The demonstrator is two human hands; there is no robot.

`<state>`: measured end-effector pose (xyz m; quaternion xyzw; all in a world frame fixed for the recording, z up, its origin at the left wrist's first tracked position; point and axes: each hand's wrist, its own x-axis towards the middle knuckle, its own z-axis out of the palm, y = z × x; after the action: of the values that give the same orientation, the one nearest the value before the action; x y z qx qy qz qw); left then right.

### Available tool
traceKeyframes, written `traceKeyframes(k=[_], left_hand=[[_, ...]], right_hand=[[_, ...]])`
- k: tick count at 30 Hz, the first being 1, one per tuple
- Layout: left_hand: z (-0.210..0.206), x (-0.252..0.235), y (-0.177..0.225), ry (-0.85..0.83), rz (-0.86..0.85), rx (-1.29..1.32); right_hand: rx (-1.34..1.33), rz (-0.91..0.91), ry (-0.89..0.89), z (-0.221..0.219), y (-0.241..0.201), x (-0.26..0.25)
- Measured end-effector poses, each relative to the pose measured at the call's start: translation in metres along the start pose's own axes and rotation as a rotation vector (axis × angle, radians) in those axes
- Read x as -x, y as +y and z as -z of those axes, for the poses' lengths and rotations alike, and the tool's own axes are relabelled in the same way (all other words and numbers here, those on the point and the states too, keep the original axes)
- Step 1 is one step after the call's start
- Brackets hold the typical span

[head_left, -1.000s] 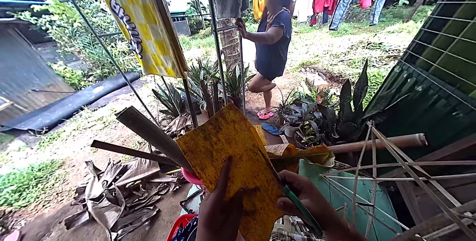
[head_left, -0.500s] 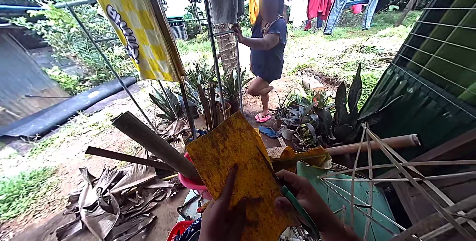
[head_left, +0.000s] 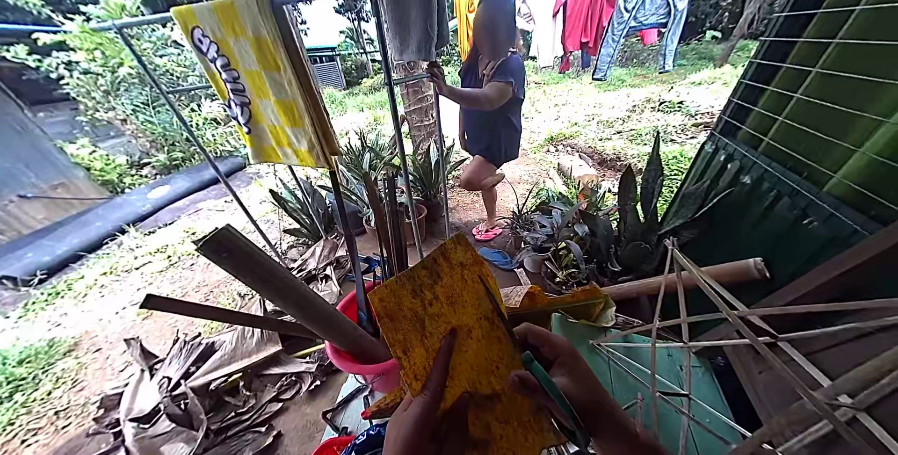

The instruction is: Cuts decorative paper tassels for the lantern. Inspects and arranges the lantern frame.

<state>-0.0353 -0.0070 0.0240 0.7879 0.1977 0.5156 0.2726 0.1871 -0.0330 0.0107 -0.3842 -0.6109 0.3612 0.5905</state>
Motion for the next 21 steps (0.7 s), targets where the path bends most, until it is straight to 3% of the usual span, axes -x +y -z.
traceKeyframes(k=[21], left_hand=[[-0.0063, 0.0093, -0.0048, -0.055, 0.034, 0.093]], right_hand=[[0.013, -0.033, 0.038, 0.0005, -0.0022, -0.004]])
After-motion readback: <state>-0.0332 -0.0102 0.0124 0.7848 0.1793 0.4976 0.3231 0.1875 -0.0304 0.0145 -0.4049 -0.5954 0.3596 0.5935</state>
